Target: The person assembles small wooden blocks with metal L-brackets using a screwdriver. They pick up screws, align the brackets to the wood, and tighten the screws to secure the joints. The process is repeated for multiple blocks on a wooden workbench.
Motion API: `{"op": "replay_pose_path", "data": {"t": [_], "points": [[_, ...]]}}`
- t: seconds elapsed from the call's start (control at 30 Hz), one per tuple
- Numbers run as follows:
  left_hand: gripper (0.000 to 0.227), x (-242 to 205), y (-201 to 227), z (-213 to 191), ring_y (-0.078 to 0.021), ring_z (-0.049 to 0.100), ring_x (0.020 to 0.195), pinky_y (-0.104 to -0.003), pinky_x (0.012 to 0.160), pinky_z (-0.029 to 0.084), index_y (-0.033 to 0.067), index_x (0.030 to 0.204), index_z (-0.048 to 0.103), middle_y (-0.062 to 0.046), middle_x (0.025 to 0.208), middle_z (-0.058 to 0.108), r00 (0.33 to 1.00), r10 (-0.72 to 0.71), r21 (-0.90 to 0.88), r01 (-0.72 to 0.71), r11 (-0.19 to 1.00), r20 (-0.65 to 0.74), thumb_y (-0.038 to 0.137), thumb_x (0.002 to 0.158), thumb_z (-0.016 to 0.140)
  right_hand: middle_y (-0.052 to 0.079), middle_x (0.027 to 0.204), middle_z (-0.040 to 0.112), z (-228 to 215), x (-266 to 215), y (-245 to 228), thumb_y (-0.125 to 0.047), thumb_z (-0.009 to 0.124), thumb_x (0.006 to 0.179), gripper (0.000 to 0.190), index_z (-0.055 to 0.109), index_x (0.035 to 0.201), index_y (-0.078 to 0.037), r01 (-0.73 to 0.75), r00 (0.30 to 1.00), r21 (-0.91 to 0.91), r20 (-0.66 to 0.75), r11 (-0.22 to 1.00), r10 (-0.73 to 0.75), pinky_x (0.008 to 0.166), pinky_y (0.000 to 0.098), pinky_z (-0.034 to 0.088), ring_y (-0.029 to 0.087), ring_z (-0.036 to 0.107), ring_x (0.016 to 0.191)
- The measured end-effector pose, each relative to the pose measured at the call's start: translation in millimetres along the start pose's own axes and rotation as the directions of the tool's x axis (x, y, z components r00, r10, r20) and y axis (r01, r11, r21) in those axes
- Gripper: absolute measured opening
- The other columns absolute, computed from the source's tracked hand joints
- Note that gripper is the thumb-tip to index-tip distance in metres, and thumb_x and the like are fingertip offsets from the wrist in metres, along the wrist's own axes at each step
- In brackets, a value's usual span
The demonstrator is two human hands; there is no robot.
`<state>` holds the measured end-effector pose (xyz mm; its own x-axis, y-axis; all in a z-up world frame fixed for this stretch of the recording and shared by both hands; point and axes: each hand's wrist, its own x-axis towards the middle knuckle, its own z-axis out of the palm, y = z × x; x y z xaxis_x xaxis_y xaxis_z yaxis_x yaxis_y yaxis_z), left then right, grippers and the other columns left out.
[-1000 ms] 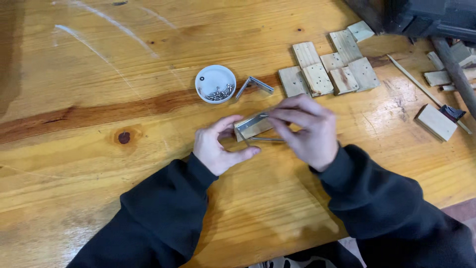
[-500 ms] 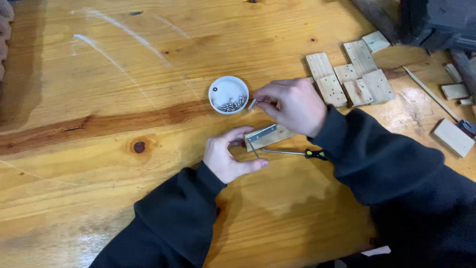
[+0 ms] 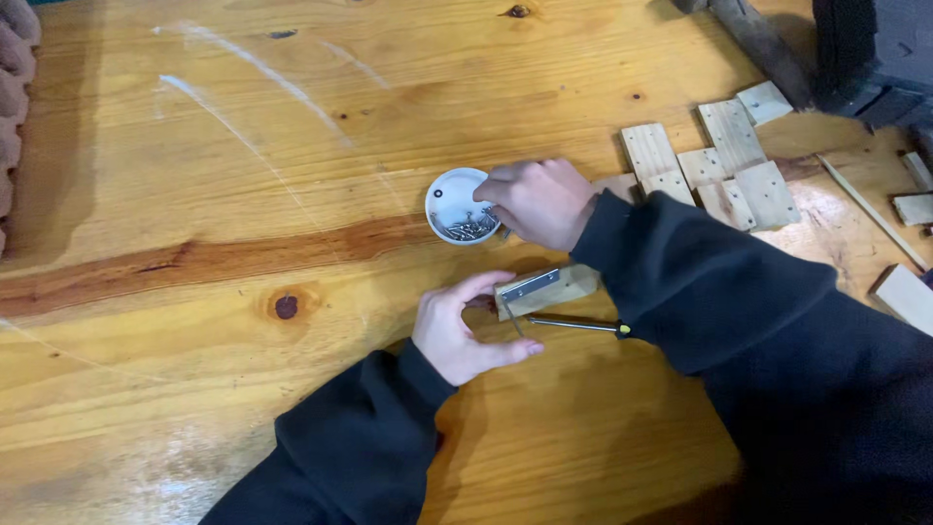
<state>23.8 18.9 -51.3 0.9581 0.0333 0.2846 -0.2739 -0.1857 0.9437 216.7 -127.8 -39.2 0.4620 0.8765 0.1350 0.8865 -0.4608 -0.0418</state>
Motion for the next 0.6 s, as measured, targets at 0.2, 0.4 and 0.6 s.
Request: {"op": "replay_pose_path", "data": {"t": [0.2, 0.4, 0.6], "points": [[0.079, 1.6, 6.9, -2.0, -0.0319, 0.078, 0.085, -0.039, 0.080, 0.064, 0.0104, 0.118, 0.075, -0.017, 0.092, 0.079, 0.999, -0.031, -0.018, 0.031, 0.999, 0.012, 0.040, 0.050, 0.101, 0.005, 0.092, 0.071, -73.7, -48.8, -15.5, -0.019, 0.068, 0.091, 0.011, 0.073, 0.100, -0.016, 0.036, 0.999, 0.298, -0.018, 0.954, -0.033, 0.070, 0.0486, 0.059, 0.033, 0.072, 0.087], [0.078, 0.5, 4.9, -0.3, -0.0287, 0.078, 0.084, -0.038, 0.080, 0.063, 0.0097, 0.118, 0.076, -0.017, 0.092, 0.079, 1.000, -0.025, -0.057, 0.026, 0.998, 0.018, 0.033, 0.049, 0.103, 0.008, 0.096, 0.076, -81.4, -93.9, -40.7, -0.029, 0.074, 0.091, 0.019, 0.076, 0.103, -0.015, -0.014, 1.000, 0.374, 0.028, 0.927, 0.003, 0.077, 0.0485, 0.058, 0.035, 0.071, 0.093], [0.079, 1.8, 7.8, -1.9, -0.0272, 0.078, 0.088, -0.037, 0.082, 0.063, 0.0058, 0.125, 0.072, -0.018, 0.098, 0.079, 0.995, 0.034, -0.018, -0.032, 0.999, 0.089, 0.035, 0.058, 0.100, 0.009, 0.087, 0.076, -49.4, -111.5, -37.7, -0.025, 0.073, 0.093, 0.012, 0.078, 0.098, -0.014, -0.137, 0.990, 0.422, 0.018, 0.896, 0.143, 0.075, 0.0481, 0.059, 0.036, 0.072, 0.089]]}}
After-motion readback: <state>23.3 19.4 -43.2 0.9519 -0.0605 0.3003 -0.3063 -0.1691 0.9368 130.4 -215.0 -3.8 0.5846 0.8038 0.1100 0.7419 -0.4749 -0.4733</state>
